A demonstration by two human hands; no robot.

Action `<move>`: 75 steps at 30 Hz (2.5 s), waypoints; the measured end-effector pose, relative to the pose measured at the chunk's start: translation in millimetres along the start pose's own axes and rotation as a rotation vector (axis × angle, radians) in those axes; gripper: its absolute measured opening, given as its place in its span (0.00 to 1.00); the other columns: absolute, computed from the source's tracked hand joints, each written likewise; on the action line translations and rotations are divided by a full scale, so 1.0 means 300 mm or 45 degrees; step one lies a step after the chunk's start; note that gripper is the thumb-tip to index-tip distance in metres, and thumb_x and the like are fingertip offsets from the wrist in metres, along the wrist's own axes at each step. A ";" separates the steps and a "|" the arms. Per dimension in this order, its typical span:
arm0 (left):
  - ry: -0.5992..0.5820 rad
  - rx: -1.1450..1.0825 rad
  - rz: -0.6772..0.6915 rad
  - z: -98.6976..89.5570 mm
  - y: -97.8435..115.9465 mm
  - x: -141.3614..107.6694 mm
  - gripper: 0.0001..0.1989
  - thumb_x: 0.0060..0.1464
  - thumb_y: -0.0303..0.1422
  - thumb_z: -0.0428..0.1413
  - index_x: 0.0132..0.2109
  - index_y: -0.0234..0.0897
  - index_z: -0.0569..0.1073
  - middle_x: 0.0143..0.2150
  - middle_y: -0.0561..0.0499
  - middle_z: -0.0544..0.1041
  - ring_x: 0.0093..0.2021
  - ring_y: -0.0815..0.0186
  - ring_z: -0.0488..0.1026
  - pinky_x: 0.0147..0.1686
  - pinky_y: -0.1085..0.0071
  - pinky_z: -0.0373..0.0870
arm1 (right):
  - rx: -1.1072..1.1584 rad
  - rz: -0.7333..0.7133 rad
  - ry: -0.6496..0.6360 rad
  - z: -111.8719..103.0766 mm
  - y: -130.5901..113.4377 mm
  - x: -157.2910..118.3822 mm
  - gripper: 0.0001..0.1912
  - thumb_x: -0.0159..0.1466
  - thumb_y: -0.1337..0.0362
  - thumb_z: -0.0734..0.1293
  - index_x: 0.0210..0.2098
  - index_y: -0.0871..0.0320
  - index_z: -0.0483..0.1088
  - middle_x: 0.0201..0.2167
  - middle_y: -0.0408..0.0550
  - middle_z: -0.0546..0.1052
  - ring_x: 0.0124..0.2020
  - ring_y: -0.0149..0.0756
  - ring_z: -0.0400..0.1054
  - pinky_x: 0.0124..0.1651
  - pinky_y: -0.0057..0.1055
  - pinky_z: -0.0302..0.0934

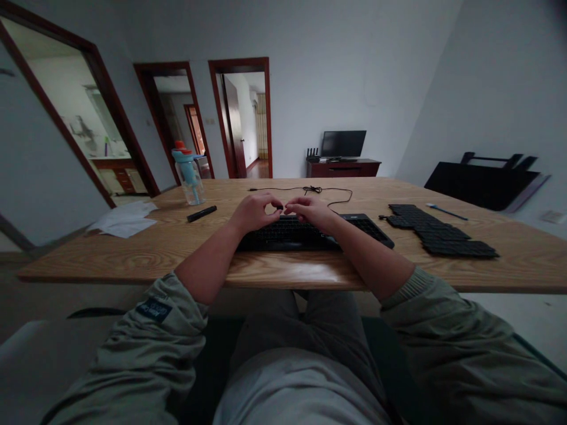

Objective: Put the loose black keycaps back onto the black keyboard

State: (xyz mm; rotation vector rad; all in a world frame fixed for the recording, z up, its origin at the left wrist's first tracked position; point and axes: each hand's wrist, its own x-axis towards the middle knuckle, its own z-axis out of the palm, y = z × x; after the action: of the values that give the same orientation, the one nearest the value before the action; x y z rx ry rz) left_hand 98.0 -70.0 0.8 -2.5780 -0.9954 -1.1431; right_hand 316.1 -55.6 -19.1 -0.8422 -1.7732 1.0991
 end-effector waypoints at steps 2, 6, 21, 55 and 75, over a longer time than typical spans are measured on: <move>-0.031 0.016 -0.125 -0.035 -0.046 0.001 0.10 0.51 0.33 0.59 0.40 0.36 0.80 0.34 0.51 0.77 0.28 0.70 0.66 0.31 0.72 0.62 | -0.061 0.006 -0.003 -0.007 0.007 0.005 0.13 0.60 0.54 0.70 0.37 0.57 0.76 0.36 0.45 0.80 0.23 0.25 0.61 0.26 0.24 0.56; -0.213 0.028 -0.444 -0.105 -0.149 -0.009 0.10 0.49 0.33 0.60 0.39 0.35 0.81 0.31 0.52 0.77 0.27 0.70 0.66 0.30 0.73 0.62 | -0.309 -0.034 -0.028 -0.020 0.020 0.012 0.12 0.62 0.56 0.68 0.36 0.58 0.76 0.34 0.47 0.80 0.25 0.28 0.64 0.28 0.26 0.58; -0.647 0.048 -0.551 -0.059 -0.262 -0.053 0.17 0.50 0.43 0.60 0.43 0.40 0.83 0.27 0.53 0.77 0.29 0.67 0.69 0.29 0.72 0.61 | -0.722 -0.056 -0.084 -0.012 0.005 -0.006 0.10 0.64 0.60 0.67 0.37 0.61 0.77 0.33 0.48 0.79 0.32 0.33 0.69 0.35 0.28 0.61; -0.664 0.074 -0.494 -0.064 -0.242 -0.052 0.14 0.50 0.35 0.57 0.42 0.37 0.82 0.32 0.52 0.79 0.32 0.66 0.72 0.35 0.72 0.66 | -0.857 -0.067 -0.116 -0.010 -0.002 -0.016 0.10 0.64 0.60 0.67 0.36 0.60 0.78 0.31 0.47 0.79 0.30 0.33 0.68 0.33 0.28 0.59; -0.665 0.120 -0.460 -0.062 -0.237 -0.042 0.13 0.50 0.34 0.58 0.41 0.38 0.83 0.35 0.51 0.81 0.35 0.65 0.73 0.36 0.72 0.66 | -0.858 -0.086 -0.119 -0.010 0.002 -0.017 0.10 0.64 0.59 0.68 0.35 0.59 0.78 0.31 0.47 0.79 0.30 0.34 0.69 0.33 0.29 0.60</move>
State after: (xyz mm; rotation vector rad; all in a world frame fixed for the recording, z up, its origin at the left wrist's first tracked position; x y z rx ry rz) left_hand 36.0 -29.0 -4.0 -2.7469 -1.6290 -0.4484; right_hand 320.9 -58.6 -20.6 -1.1194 -2.2739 0.4873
